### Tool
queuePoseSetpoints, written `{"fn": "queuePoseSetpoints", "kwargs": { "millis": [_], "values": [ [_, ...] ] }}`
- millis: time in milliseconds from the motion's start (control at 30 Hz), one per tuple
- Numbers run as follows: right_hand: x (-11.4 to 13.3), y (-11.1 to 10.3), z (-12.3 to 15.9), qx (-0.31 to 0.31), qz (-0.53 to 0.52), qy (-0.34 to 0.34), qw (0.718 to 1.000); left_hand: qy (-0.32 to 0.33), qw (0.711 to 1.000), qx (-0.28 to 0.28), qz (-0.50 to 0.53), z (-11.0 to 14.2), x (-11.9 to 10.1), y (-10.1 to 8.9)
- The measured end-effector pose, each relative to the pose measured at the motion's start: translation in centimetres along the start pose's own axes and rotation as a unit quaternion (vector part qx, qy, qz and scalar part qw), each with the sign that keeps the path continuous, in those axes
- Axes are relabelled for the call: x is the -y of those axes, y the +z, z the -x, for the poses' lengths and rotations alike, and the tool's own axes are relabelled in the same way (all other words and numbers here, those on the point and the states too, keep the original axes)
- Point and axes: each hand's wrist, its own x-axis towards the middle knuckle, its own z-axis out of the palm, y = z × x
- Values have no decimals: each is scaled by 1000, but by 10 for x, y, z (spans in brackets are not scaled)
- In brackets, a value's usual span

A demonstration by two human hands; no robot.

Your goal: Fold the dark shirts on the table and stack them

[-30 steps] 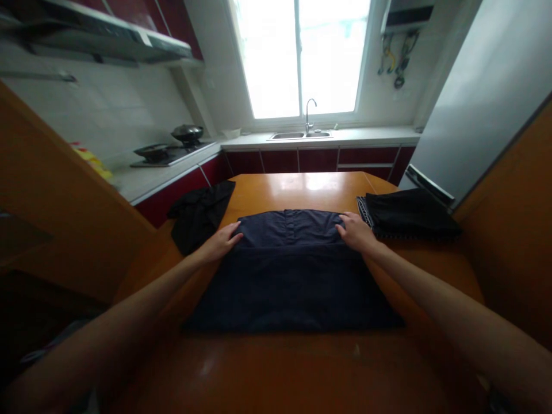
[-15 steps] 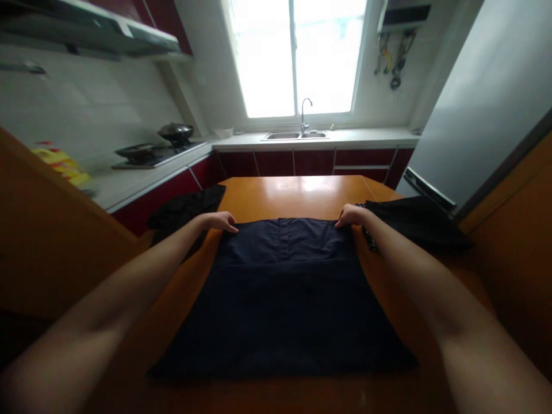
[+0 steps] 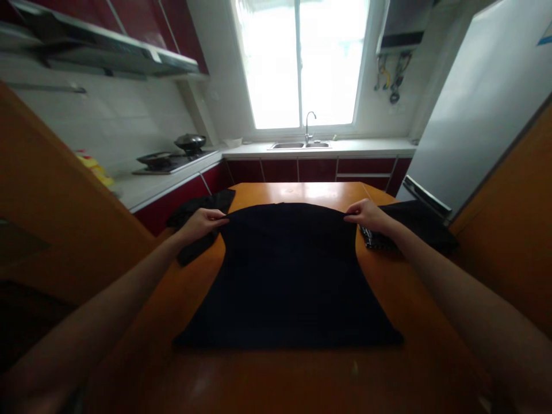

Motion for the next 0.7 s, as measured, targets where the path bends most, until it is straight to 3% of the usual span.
{"fn": "queuePoseSetpoints", "kwargs": {
  "millis": [167, 267, 367, 500, 700],
  "values": [
    [19, 11, 95, -38, 6, -98, 994, 135, 987, -51, -63, 83, -10, -3],
    [13, 38, 150, -63, 9, -128, 990, 175, 978, -61, -92, 137, -1, 11],
    [1, 65, 186, -60, 42, -153, 986, 214, 966, -28, -139, 179, 12, 30],
    [-5, 79, 196, -73, 96, -173, 977, 232, 952, -11, -201, 201, 17, 41],
    [4, 57, 185, -119, 109, -180, 970, 206, 964, -66, -151, 191, -3, 23]
  ]
}}
